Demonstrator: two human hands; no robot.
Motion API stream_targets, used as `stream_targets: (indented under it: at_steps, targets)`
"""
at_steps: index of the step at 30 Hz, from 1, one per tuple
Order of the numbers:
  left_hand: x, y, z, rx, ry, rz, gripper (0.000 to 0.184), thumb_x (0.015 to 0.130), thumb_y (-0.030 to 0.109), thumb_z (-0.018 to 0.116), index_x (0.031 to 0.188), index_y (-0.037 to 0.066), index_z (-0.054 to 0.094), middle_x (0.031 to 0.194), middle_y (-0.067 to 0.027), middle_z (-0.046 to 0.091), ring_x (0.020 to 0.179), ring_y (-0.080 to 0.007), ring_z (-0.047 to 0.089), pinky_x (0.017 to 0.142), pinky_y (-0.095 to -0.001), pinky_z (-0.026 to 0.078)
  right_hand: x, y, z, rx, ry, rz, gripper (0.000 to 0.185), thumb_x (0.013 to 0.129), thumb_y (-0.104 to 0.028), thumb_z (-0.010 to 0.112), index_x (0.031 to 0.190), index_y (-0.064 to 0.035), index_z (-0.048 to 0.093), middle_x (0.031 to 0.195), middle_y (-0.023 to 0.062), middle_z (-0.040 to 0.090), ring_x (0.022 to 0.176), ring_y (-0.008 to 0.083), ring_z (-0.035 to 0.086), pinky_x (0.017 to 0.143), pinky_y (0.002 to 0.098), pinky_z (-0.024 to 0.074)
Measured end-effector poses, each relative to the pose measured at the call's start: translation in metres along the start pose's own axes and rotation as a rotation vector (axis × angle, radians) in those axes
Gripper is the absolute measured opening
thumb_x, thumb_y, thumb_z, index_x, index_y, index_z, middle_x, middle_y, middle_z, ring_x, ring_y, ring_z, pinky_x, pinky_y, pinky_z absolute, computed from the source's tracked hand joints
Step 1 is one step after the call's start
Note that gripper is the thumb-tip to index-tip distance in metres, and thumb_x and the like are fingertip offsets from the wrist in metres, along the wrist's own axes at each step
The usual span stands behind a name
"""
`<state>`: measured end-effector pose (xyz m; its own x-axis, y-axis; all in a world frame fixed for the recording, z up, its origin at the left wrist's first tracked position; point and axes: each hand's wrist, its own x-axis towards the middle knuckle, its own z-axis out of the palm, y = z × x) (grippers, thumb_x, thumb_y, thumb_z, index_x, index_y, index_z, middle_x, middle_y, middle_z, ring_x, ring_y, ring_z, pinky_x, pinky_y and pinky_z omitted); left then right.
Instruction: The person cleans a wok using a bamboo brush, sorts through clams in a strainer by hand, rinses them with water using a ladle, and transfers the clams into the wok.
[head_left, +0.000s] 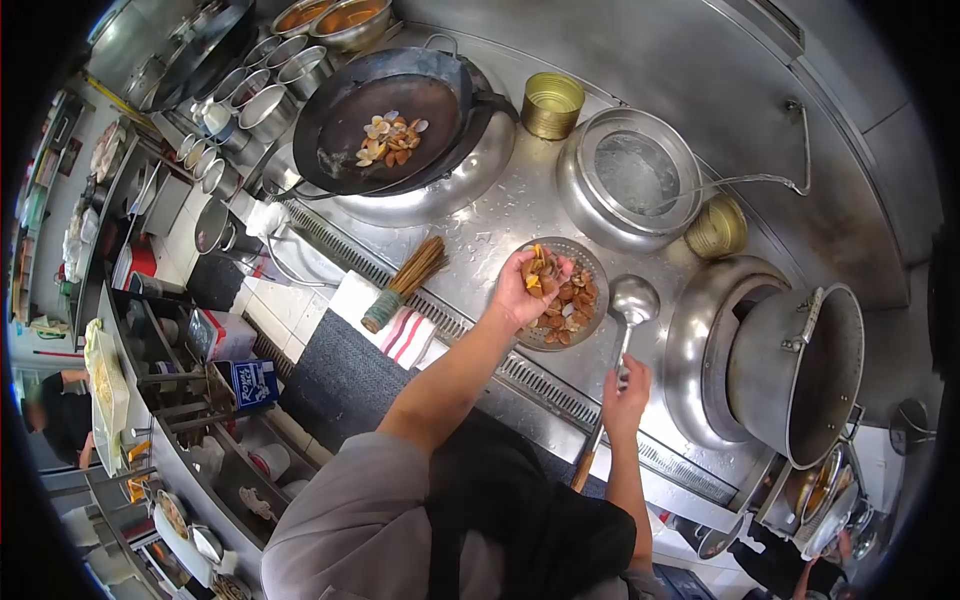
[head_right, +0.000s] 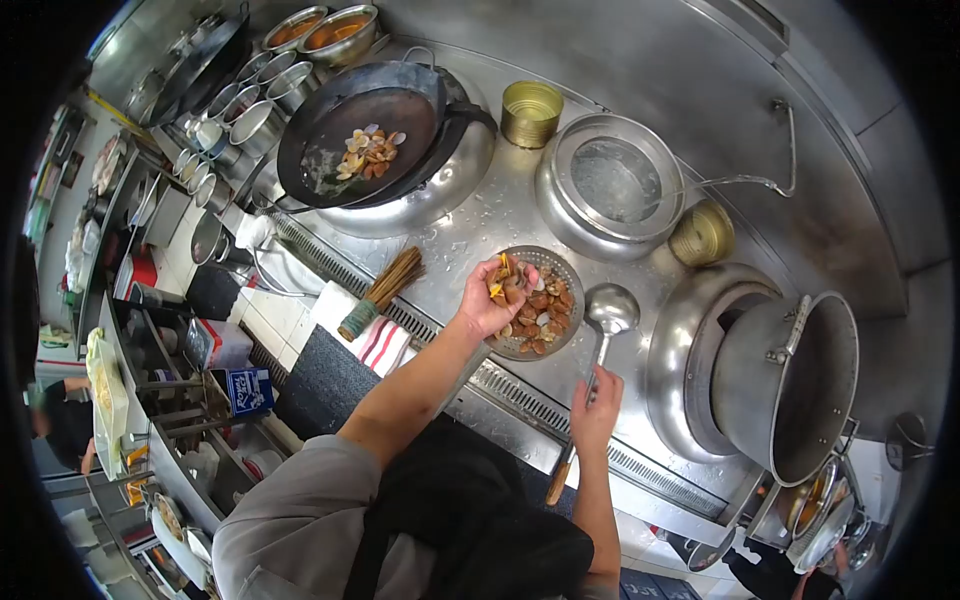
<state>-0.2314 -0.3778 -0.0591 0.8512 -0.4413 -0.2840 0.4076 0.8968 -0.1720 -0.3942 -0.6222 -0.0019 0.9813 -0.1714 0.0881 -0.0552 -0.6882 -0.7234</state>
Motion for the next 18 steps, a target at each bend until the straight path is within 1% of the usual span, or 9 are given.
stream_targets:
  at_steps: [3, 5, 6, 9, 10, 12, 14, 17, 18]
  targets:
    - [-0.002, -0.011, 0.006, 0.007, -0.006, -0.029, 0.030, 0.094, 0.025, 0.056, 0.116, 0.007, 0.064, 0.123, -0.0215, 0.064, 0.117, -0.0409, 0.062, 0.088, -0.0438, 0.061, 0.025, -0.034, 0.011, 0.016, -0.006, -0.156, 0.040, 0.090, -0.007, 0.068, 0.129, -0.0029, 0.059, 0.123, 0.0193, 0.056, 0.112, 0.0369, 0.058, 0.095, 0.0426, 0.0492]
    - [-0.012, -0.019, 0.022, 0.056, 0.006, -0.017, 0.033, 0.095, 0.026, 0.055, 0.120, 0.007, 0.064, 0.125, -0.0215, 0.064, 0.121, -0.0415, 0.061, 0.094, -0.0467, 0.059, 0.039, -0.056, 0.017, 0.020, -0.006, -0.238, 0.043, 0.090, -0.009, 0.069, 0.132, -0.0053, 0.059, 0.128, 0.0166, 0.054, 0.109, 0.0312, 0.058, 0.089, 0.0388, 0.0512]
    - [-0.014, -0.019, 0.023, 0.074, -0.035, -0.030, 0.036, 0.096, 0.027, 0.053, 0.125, 0.008, 0.064, 0.130, -0.0213, 0.063, 0.125, -0.0423, 0.058, 0.100, -0.0502, 0.055, 0.043, -0.062, 0.018, 0.024, -0.005, -0.283, 0.044, 0.090, -0.010, 0.069, 0.133, -0.0065, 0.059, 0.131, 0.0152, 0.054, 0.108, 0.0283, 0.058, 0.086, 0.0369, 0.0522]
    - [-0.016, -0.019, 0.027, 0.061, -0.134, -0.050, 0.038, 0.096, 0.026, 0.051, 0.127, 0.008, 0.064, 0.132, -0.0211, 0.062, 0.126, -0.0436, 0.058, 0.100, -0.0521, 0.055, 0.038, -0.043, 0.018, -0.045, 0.053, -0.224, 0.047, 0.089, -0.010, 0.069, 0.134, -0.0042, 0.057, 0.132, 0.0178, 0.052, 0.113, 0.0332, 0.057, 0.093, 0.0417, 0.0504]
    - [-0.017, -0.017, 0.028, 0.073, -0.145, -0.052, 0.042, 0.097, 0.028, 0.048, 0.131, 0.010, 0.063, 0.137, -0.0201, 0.060, 0.127, -0.0448, 0.057, 0.103, -0.0551, 0.052, 0.031, -0.029, 0.019, -0.094, 0.081, -0.175, 0.049, 0.089, -0.009, 0.069, 0.136, -0.0034, 0.055, 0.131, 0.0201, 0.052, 0.116, 0.0361, 0.056, 0.097, 0.0438, 0.0480]
    - [-0.021, -0.015, 0.036, 0.098, -0.143, -0.046, 0.043, 0.097, 0.030, 0.046, 0.133, 0.011, 0.062, 0.139, -0.0195, 0.059, 0.128, -0.0458, 0.055, 0.106, -0.0585, 0.049, 0.002, 0.013, 0.019, -0.194, 0.127, -0.069, 0.055, 0.088, -0.008, 0.069, 0.139, -0.0018, 0.051, 0.131, 0.0248, 0.050, 0.122, 0.0418, 0.053, 0.105, 0.0478, 0.0431]
    - [-0.025, -0.015, 0.040, 0.116, -0.136, -0.042, 0.045, 0.097, 0.031, 0.044, 0.134, 0.012, 0.061, 0.141, -0.0190, 0.057, 0.130, -0.0468, 0.053, 0.108, -0.0615, 0.045, -0.032, 0.056, 0.025, -0.396, 0.158, 0.020, 0.058, 0.089, -0.008, 0.065, 0.143, -0.0008, 0.045, 0.127, 0.0270, 0.053, 0.121, 0.0447, 0.053, 0.103, 0.0501, 0.0442]
    - [-0.023, -0.016, 0.041, 0.132, -0.135, -0.035, 0.047, 0.098, 0.033, 0.041, 0.135, 0.013, 0.061, 0.143, -0.0189, 0.056, 0.132, -0.0481, 0.051, 0.111, -0.0651, 0.041, -0.060, 0.077, 0.027, -0.415, -0.138, 0.358, 0.060, 0.090, -0.010, 0.062, 0.146, -0.0009, 0.041, 0.123, 0.0318, 0.058, 0.115, 0.0487, 0.058, 0.097, 0.0533, 0.0478]
    - [-0.023, -0.016, 0.039, 0.137, -0.134, -0.033, 0.047, 0.098, 0.033, 0.041, 0.136, 0.013, 0.060, 0.143, -0.0193, 0.055, 0.132, -0.0484, 0.050, 0.111, -0.0659, 0.040, -0.067, 0.087, 0.029, -0.355, -0.094, 0.326, 0.059, 0.092, -0.012, 0.062, 0.145, -0.0003, 0.042, 0.120, 0.0329, 0.060, 0.111, 0.0498, 0.060, 0.094, 0.0540, 0.0489]
